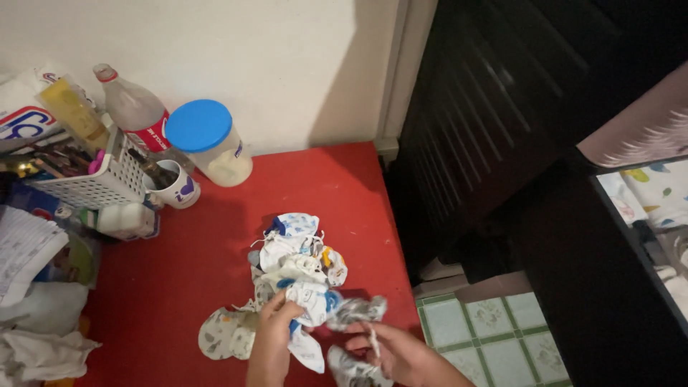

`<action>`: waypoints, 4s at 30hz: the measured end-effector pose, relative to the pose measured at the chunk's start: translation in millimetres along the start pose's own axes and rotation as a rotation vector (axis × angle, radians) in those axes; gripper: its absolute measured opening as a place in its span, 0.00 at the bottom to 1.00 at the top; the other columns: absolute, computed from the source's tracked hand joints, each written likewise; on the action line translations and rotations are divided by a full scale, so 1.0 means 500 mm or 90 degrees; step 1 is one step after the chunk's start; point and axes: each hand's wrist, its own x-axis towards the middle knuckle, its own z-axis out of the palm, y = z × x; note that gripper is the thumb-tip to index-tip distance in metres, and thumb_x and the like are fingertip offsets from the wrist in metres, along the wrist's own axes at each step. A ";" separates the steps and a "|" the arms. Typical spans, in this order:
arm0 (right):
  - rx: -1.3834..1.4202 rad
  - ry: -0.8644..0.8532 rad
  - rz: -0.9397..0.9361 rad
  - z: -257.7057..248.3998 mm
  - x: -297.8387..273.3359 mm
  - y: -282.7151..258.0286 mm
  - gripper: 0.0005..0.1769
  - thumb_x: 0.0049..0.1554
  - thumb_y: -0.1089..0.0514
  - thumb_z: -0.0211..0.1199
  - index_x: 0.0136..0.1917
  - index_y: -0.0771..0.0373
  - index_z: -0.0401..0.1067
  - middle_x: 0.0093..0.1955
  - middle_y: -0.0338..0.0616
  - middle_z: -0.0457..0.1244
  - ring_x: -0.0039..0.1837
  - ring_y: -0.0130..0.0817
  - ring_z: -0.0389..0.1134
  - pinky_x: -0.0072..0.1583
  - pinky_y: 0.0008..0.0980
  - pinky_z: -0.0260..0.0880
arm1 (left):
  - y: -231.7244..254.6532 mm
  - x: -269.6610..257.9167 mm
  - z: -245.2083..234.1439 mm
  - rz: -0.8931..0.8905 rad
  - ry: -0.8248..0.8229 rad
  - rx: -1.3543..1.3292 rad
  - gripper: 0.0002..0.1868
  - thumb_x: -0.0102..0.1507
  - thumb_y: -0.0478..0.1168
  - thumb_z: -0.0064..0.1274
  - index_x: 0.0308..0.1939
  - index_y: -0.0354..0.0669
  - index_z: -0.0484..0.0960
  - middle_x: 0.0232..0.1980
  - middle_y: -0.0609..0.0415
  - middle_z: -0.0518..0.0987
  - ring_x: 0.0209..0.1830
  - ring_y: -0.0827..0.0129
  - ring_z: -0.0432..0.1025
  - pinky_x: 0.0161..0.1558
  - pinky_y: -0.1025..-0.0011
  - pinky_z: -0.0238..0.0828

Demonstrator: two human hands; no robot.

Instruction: Organizing and sorting baby clothes and socks into dresser drawers.

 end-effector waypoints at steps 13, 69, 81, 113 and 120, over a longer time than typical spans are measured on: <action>0.018 -0.067 -0.040 0.074 0.033 -0.031 0.23 0.61 0.45 0.58 0.60 0.64 0.73 0.53 0.44 0.72 0.56 0.35 0.71 0.62 0.39 0.70 | 0.035 -0.123 0.019 -0.062 -0.219 0.389 0.18 0.61 0.43 0.55 0.53 0.43 0.87 0.47 0.58 0.87 0.49 0.74 0.78 0.52 0.78 0.71; -0.978 0.809 -0.122 -0.126 -0.949 -0.665 0.18 0.58 0.50 0.65 0.58 0.59 0.78 0.50 0.52 0.73 0.53 0.47 0.73 0.57 0.45 0.70 | 0.262 -0.279 0.969 0.457 -0.655 0.547 0.11 0.62 0.38 0.54 0.48 0.41 0.82 0.43 0.58 0.84 0.40 0.75 0.76 0.45 0.73 0.75; -0.772 0.748 -0.216 -0.570 -1.040 -0.772 0.22 0.55 0.53 0.62 0.60 0.65 0.76 0.52 0.49 0.72 0.54 0.40 0.70 0.57 0.41 0.70 | -0.015 -0.152 1.371 0.457 -0.725 0.628 0.18 0.58 0.46 0.58 0.49 0.42 0.82 0.46 0.49 0.86 0.49 0.62 0.81 0.52 0.68 0.76; -1.035 0.715 -0.184 -0.942 -0.927 -0.780 0.29 0.51 0.64 0.57 0.67 0.61 0.71 0.63 0.55 0.67 0.66 0.51 0.67 0.66 0.44 0.67 | -0.440 -0.176 1.616 0.619 -0.610 0.839 0.27 0.57 0.31 0.53 0.61 0.31 0.73 0.62 0.33 0.71 0.63 0.39 0.65 0.64 0.55 0.63; -1.018 0.694 -0.229 -0.941 -0.930 -0.787 0.29 0.52 0.63 0.60 0.68 0.61 0.69 0.65 0.56 0.64 0.67 0.52 0.65 0.66 0.43 0.65 | -0.591 -0.069 1.640 0.533 -0.703 1.070 0.25 0.57 0.34 0.59 0.56 0.26 0.73 0.61 0.26 0.70 0.66 0.37 0.62 0.69 0.50 0.54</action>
